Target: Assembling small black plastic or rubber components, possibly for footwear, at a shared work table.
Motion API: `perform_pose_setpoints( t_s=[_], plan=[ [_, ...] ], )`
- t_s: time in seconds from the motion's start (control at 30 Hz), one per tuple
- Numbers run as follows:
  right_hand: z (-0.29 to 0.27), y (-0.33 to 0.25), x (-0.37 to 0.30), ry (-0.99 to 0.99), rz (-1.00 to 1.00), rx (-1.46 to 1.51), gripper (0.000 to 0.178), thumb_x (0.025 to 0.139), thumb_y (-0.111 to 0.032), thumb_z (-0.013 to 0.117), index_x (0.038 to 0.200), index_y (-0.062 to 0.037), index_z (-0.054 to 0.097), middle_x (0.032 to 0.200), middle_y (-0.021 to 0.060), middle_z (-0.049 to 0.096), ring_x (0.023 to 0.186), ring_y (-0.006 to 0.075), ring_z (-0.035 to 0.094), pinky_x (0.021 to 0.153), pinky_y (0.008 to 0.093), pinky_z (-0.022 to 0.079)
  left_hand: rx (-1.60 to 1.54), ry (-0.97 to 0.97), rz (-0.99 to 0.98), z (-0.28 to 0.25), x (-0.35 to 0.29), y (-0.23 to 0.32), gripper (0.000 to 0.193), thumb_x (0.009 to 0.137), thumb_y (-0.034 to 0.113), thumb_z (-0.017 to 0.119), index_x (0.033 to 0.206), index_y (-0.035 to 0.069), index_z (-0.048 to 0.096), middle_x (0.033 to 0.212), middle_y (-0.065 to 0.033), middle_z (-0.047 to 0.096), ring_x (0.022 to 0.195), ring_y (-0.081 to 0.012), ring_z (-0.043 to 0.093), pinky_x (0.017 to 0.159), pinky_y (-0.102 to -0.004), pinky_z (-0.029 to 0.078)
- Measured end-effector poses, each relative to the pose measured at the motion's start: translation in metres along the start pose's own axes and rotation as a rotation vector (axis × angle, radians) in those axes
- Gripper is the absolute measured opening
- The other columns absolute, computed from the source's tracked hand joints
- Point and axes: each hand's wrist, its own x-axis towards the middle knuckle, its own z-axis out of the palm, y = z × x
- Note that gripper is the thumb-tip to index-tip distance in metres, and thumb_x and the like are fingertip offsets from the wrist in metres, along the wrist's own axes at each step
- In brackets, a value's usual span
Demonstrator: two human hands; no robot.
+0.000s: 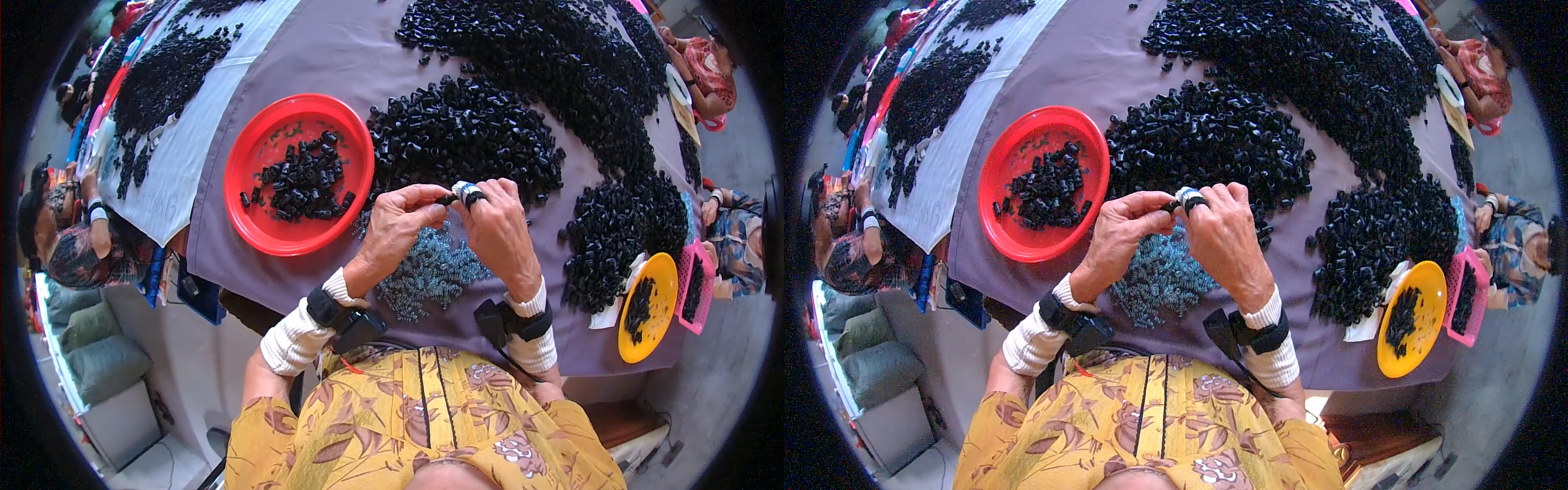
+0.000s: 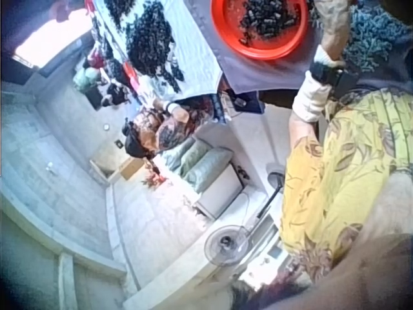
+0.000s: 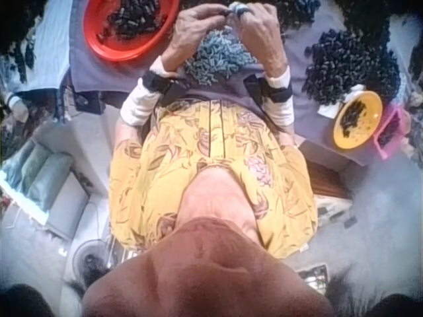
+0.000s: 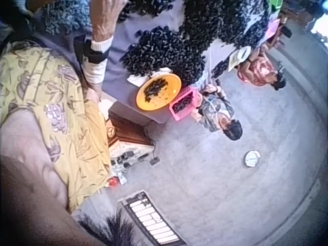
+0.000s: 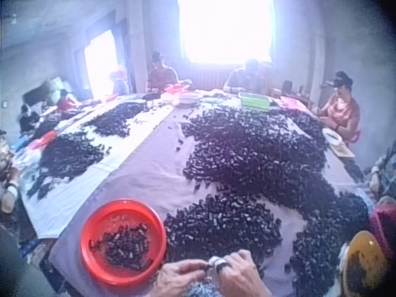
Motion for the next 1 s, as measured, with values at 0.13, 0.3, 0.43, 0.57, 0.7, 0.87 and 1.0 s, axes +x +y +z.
perform_pose_setpoints(
  t_s=[0.13, 0.3, 0.43, 0.57, 0.7, 0.87, 1.0],
  plan=[
    [-0.0001, -0.0015, 0.0000, -0.023, 0.032, -0.046, 0.011, 0.080, -0.010, 0.058, 0.076, -0.0003, 0.059, 0.074, 0.0111, 0.057, 0.075, 0.0252, 0.054, 0.074, 0.0374, 0.039, 0.024, -0.012, 0.012, 0.0025, 0.0003, 0.0002, 0.025, 0.085, 0.007, 0.061, 0.108, -0.002, 0.061, 0.092, -0.0054, 0.065, 0.079, -0.0101, 0.061, 0.073, -0.0239, 0.050],
    [0.0043, 0.0003, -0.0045, -0.017, 0.007, -0.015, 0.009, 0.079, -0.008, 0.057, 0.074, -0.0008, 0.057, 0.074, 0.0114, 0.056, 0.076, 0.0252, 0.054, 0.075, 0.0378, 0.039, 0.026, -0.021, -0.006, 0.0031, 0.0003, 0.0006, 0.025, 0.085, 0.007, 0.061, 0.108, -0.002, 0.061, 0.091, -0.0052, 0.066, 0.079, -0.0099, 0.060, 0.073, -0.0236, 0.050],
    [0.0050, -0.0017, -0.0056, -0.038, 0.015, -0.026, 0.009, 0.078, -0.007, 0.056, 0.073, 0.0001, 0.057, 0.074, 0.0121, 0.056, 0.076, 0.0260, 0.054, 0.075, 0.0381, 0.039, 0.018, -0.005, -0.018, 0.0026, -0.0007, 0.0019, 0.024, 0.084, 0.006, 0.061, 0.106, -0.002, 0.063, 0.090, -0.0055, 0.066, 0.078, -0.0101, 0.061, 0.073, -0.0241, 0.050],
    [0.0069, -0.0013, -0.0055, -0.029, 0.014, 0.010, 0.008, 0.078, -0.006, 0.056, 0.074, 0.0007, 0.056, 0.074, 0.0125, 0.056, 0.076, 0.0267, 0.054, 0.075, 0.0380, 0.039, 0.005, 0.016, 0.005, 0.0052, -0.0010, 0.0011, 0.023, 0.084, 0.005, 0.061, 0.106, -0.002, 0.063, 0.089, -0.0058, 0.066, 0.077, -0.0104, 0.061, 0.073, -0.0242, 0.051],
    [0.0071, -0.0015, -0.0050, -0.007, -0.007, 0.024, 0.007, 0.078, -0.005, 0.055, 0.075, 0.0012, 0.055, 0.075, 0.0129, 0.055, 0.077, 0.0271, 0.053, 0.075, 0.0378, 0.040, -0.026, 0.030, 0.022, 0.0076, -0.0013, 0.0007, 0.023, 0.083, 0.003, 0.060, 0.106, -0.003, 0.064, 0.089, -0.0063, 0.067, 0.077, -0.0105, 0.062, 0.073, -0.0239, 0.051],
    [0.0038, -0.0044, -0.0030, -0.003, 0.004, 0.071, 0.007, 0.078, -0.004, 0.054, 0.075, 0.0019, 0.055, 0.075, 0.0134, 0.055, 0.078, 0.0277, 0.053, 0.076, 0.0379, 0.040, -0.001, 0.077, 0.071, 0.0087, -0.0022, 0.0011, 0.022, 0.081, 0.000, 0.061, 0.103, -0.003, 0.065, 0.088, -0.0067, 0.067, 0.075, -0.0109, 0.062, 0.072, -0.0240, 0.051],
    [0.0024, -0.0042, -0.0034, -0.019, -0.011, 0.077, 0.005, 0.075, -0.003, 0.055, 0.074, 0.0021, 0.055, 0.075, 0.0138, 0.055, 0.078, 0.0286, 0.053, 0.077, 0.0380, 0.041, 0.036, 0.097, 0.063, 0.0102, -0.0041, 0.0051, 0.022, 0.080, 0.000, 0.061, 0.101, -0.003, 0.065, 0.086, -0.0065, 0.067, 0.073, -0.0109, 0.062, 0.071, -0.0236, 0.051]
  ],
)
